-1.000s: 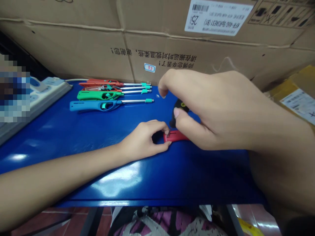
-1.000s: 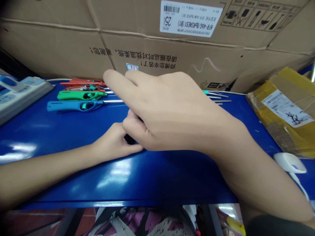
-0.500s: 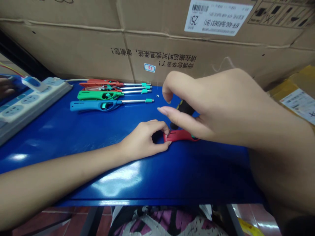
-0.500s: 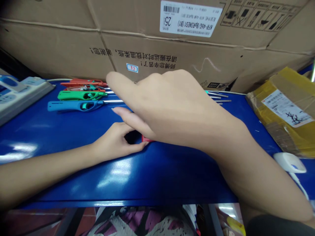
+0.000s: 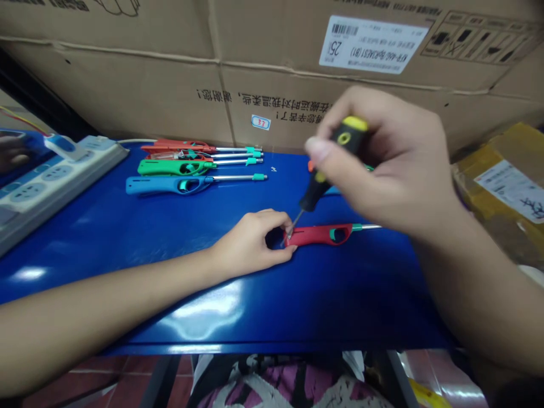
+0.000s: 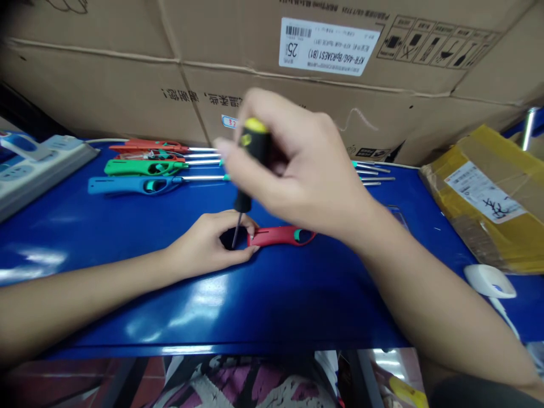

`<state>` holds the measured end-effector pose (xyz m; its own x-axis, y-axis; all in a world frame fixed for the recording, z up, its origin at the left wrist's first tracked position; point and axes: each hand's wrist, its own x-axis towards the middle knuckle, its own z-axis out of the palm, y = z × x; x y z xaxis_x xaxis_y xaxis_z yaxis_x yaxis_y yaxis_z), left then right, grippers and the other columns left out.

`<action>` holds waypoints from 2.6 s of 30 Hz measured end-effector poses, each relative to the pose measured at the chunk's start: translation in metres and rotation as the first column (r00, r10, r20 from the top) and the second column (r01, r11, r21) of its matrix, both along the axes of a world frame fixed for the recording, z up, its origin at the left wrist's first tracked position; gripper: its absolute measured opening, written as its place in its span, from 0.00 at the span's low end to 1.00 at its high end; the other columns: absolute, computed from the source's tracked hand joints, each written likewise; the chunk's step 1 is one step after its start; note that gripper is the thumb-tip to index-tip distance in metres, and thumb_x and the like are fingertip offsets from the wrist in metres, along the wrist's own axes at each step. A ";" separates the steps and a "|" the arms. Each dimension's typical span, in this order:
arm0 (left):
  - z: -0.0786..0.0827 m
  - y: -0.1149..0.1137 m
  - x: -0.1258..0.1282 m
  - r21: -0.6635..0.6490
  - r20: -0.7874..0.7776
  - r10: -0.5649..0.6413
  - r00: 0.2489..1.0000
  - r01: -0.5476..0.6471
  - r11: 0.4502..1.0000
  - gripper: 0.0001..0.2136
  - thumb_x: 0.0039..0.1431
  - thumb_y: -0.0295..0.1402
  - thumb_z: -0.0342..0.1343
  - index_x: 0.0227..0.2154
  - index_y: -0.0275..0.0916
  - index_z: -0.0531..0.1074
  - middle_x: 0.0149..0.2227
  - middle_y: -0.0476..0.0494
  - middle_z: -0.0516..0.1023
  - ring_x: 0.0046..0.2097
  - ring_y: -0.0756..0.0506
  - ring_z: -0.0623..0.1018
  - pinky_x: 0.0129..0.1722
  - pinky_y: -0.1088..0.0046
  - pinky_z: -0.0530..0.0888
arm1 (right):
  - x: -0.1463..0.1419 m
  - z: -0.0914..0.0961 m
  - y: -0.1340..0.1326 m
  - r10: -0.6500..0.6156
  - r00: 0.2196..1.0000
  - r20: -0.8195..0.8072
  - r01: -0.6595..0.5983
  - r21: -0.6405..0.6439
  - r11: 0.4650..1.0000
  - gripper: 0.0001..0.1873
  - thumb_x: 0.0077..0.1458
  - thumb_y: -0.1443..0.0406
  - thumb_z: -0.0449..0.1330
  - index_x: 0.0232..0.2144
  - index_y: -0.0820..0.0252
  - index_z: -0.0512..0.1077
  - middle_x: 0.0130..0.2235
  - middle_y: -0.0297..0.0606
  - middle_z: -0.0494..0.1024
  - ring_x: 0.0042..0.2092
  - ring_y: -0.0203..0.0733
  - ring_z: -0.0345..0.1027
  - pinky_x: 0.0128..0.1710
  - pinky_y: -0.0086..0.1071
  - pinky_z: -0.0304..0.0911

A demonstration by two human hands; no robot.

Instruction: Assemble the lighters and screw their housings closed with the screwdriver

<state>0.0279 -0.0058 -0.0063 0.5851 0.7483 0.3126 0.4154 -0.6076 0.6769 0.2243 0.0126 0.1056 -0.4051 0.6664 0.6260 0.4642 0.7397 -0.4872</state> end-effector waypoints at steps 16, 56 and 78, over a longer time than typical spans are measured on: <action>0.039 0.017 -0.004 0.074 -0.364 -0.299 0.882 0.347 0.935 0.07 0.67 0.26 0.49 0.40 0.38 0.72 0.39 0.43 0.77 0.41 0.45 0.76 0.43 0.69 0.72 | 0.020 -0.090 0.008 -0.429 0.642 -0.636 -0.367 -0.745 0.557 0.17 0.52 0.56 0.66 0.23 0.58 0.65 0.20 0.26 0.63 0.15 0.25 0.48 0.12 0.21 0.38; 0.048 0.041 0.017 0.380 -0.829 -0.140 0.541 0.730 0.568 0.08 0.69 0.27 0.50 0.33 0.38 0.72 0.34 0.42 0.78 0.32 0.43 0.75 0.33 0.64 0.66 | 0.031 -0.093 0.015 -0.413 0.610 -0.676 -0.455 -0.726 0.516 0.15 0.54 0.57 0.63 0.24 0.58 0.64 0.18 0.25 0.62 0.15 0.24 0.43 0.13 0.22 0.39; 0.060 0.113 -0.007 -0.114 -0.363 0.141 0.921 -0.195 0.974 0.13 0.62 0.41 0.58 0.30 0.38 0.80 0.31 0.45 0.84 0.35 0.47 0.80 0.38 0.73 0.72 | 0.031 -0.094 0.016 -0.422 0.610 -0.671 -0.461 -0.734 0.499 0.17 0.54 0.56 0.64 0.23 0.57 0.63 0.16 0.24 0.59 0.15 0.24 0.44 0.14 0.22 0.39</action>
<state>0.0206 0.1069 0.0535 0.4988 0.8667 -0.0089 0.7294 -0.4142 0.5443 0.2557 0.0284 0.0118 -0.1514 0.9772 -0.1486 -0.3719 -0.1956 -0.9074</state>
